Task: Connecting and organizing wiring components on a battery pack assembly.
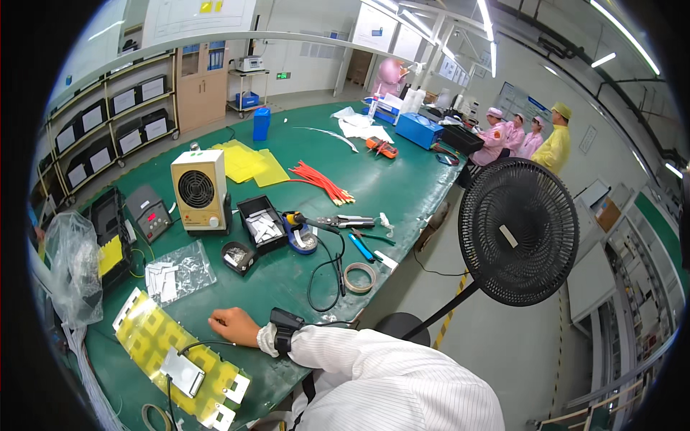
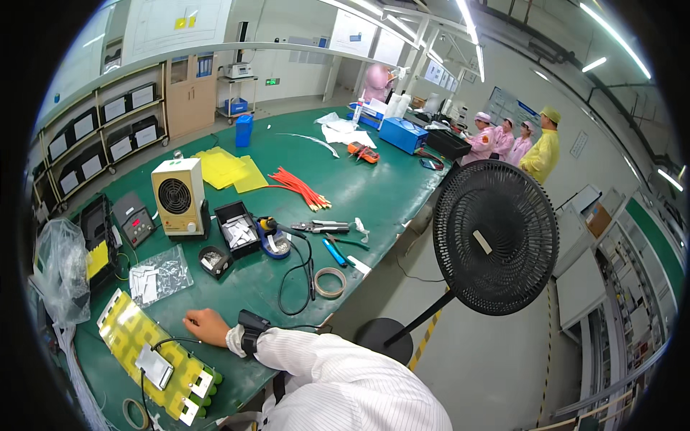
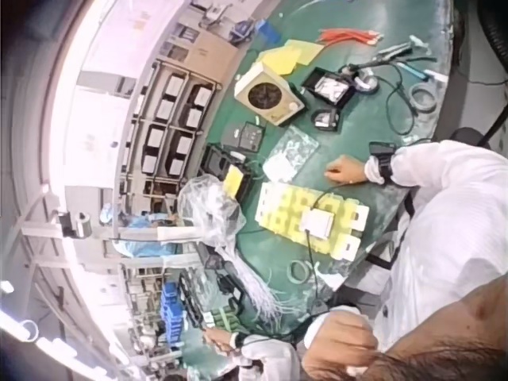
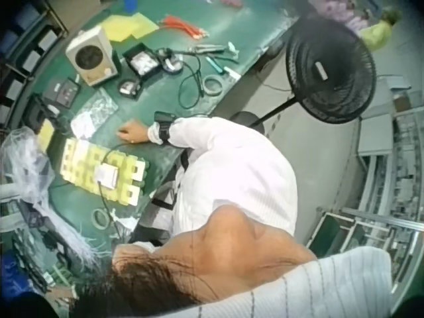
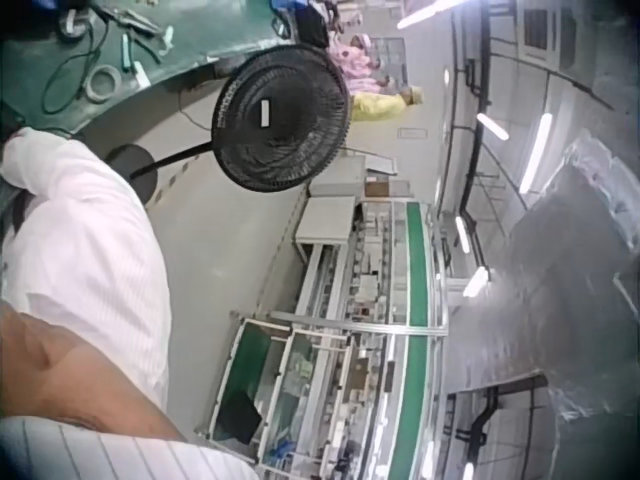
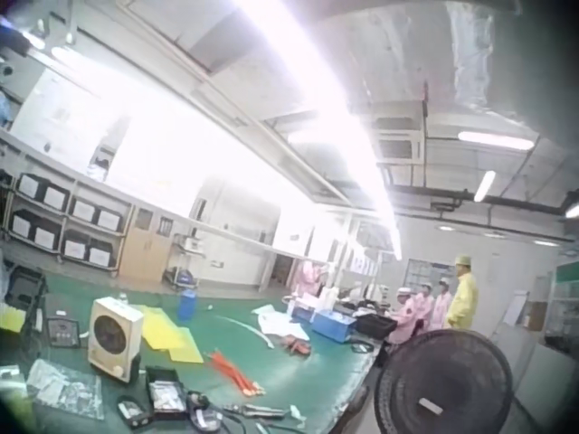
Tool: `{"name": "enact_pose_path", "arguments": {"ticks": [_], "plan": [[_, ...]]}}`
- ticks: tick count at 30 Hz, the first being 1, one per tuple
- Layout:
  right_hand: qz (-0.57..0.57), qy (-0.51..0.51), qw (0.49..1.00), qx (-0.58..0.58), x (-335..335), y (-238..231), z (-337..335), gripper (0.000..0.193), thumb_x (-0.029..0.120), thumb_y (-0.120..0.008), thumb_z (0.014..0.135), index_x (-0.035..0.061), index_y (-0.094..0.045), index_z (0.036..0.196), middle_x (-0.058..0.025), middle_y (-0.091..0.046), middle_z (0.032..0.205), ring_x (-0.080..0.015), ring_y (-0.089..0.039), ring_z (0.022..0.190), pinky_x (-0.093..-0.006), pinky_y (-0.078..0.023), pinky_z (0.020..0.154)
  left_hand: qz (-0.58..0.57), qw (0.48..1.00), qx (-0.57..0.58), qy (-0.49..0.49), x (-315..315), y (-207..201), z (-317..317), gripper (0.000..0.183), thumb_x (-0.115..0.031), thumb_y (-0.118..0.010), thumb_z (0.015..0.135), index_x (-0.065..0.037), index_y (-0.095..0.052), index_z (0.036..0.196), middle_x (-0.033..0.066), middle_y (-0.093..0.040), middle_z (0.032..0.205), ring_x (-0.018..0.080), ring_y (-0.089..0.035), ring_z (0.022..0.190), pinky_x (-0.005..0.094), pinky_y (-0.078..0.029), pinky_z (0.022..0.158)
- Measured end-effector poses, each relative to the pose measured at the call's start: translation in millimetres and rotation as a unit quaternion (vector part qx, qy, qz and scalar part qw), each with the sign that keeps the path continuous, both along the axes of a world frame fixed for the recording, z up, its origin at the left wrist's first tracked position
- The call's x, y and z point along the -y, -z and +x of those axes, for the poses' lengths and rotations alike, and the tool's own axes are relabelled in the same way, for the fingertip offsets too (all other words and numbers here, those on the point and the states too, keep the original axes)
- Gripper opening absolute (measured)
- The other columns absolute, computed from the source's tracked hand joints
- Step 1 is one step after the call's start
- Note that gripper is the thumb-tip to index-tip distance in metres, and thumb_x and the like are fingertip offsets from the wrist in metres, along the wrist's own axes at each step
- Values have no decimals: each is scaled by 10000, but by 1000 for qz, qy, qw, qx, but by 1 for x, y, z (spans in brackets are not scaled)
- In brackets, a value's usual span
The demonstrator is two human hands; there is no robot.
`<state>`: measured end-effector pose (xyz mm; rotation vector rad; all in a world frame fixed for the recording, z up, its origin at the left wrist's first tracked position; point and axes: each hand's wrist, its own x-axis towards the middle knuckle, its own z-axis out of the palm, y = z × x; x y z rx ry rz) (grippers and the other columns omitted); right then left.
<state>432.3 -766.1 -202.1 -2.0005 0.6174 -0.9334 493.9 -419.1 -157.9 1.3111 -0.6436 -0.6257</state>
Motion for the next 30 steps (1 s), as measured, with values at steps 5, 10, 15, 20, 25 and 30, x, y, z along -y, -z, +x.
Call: {"name": "enact_pose_path", "arguments": {"ticks": [5, 10, 15, 20, 25, 30], "plan": [[6, 3, 1000, -3, -4, 1, -1, 238, 216, -579, 860, -13, -612, 807, -180, -588, 664, -339, -576, 585, -387, -441, 551, 16, 1000, -17, -10, -12, 6, -1, 363, -331, -510, 948, -14, -598, 792, 57, -596, 635, 131, -506, 496, 267, -418, 467], [13, 1, 1000, -14, -1, -2, 0, 246, 222, -576, 866, -14, -607, 804, -181, -576, 652, -331, -563, 565, -382, -422, 535, 43, 998, -31, -16, -25, 14, 1, 362, -330, -511, 948, -13, -601, 798, 58, -600, 641, 131, -510, 500, 267, -421, 471], [44, 3, 999, -5, 0, -4, -1, 253, 223, -571, 874, -16, -599, 795, -180, -557, 633, -320, -545, 541, -380, -406, 521, 95, 993, -61, -16, -49, 37, -1, 360, -329, -512, 947, -12, -605, 804, 59, -605, 647, 131, -514, 505, 266, -423, 475], [100, -8, 995, 16, -3, -9, -3, 259, 232, -557, 871, -9, -578, 776, -195, -559, 649, -362, -548, 576, -413, -410, 538, 177, 976, -122, -16, -94, 76, -6, 359, -328, -513, 947, -10, -608, 809, 60, -609, 653, 131, -517, 509, 266, -426, 480], [56, -1, 998, 7, 0, -4, -2, 254, 232, -558, 870, 0, -578, 768, -167, -568, 626, -343, -548, 557, -417, -413, 532, 245, 954, -172, -12, -126, 107, -4, 357, -327, -514, 947, -9, -611, 815, 61, -613, 659, 130, -521, 513, 266, -428, 484], [76, -18, 997, -19, 3, -8, -3, 257, 239, -549, 875, 6, -574, 771, -160, -561, 617, -340, -543, 554, -416, -413, 538, 286, 935, -210, -17, -140, 140, -3, 356, -326, -515, 946, -8, -615, 821, 62, -618, 664, 130, -524, 517, 266, -431, 489]]}}
